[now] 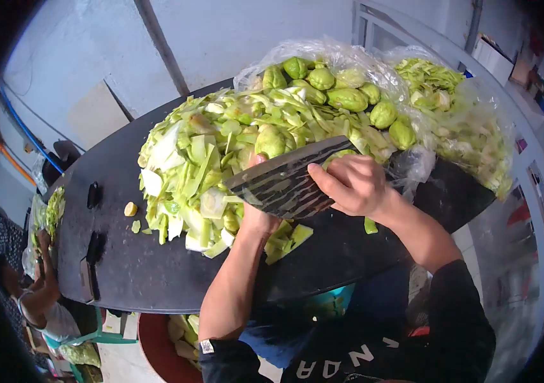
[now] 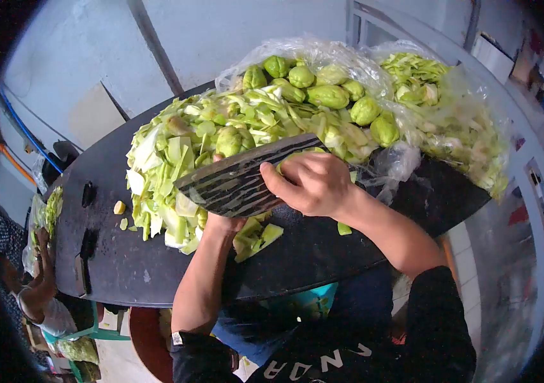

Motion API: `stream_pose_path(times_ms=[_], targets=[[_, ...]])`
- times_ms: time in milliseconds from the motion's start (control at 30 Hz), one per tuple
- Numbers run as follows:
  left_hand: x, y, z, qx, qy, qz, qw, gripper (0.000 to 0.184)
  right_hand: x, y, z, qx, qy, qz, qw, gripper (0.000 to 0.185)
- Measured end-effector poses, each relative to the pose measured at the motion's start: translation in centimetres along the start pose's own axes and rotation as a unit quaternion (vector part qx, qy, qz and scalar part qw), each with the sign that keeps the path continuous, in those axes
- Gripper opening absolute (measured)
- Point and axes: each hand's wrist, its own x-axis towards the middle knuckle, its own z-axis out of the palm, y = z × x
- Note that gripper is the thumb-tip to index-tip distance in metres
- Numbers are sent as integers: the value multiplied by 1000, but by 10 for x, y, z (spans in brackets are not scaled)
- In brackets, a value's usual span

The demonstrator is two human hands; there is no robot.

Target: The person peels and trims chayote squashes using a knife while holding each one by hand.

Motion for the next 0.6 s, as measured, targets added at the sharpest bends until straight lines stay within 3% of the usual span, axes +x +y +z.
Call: stream_pose_path(times_ms=[200,267,333,367,400,533,600], targets=[[-6,7,16,13,28,-19,999,48,0,-1,1,6,-10,-16,1000,46],[-5,11,12,10,41,-22,999,49,1,-2,0,4,-16,7,1000,32],[-6,19,-4,56,-99,-30,993,49,-13,23,17,4,-66,113,991,32],[-11,21,22,123,-16,11,992,68,-18,41,18,-54,-169,221,959,25],[-15,22,28,128,-21,11,991,68,-24,58,21,-28,-122,248,961,23],[-12,25,29,149,-48,79,985,61,-33,62,7,-31,-118,284,951,22],[-8,24,30,239,-56,215,945,58,-29,56,5,-13,-101,291,951,22]])
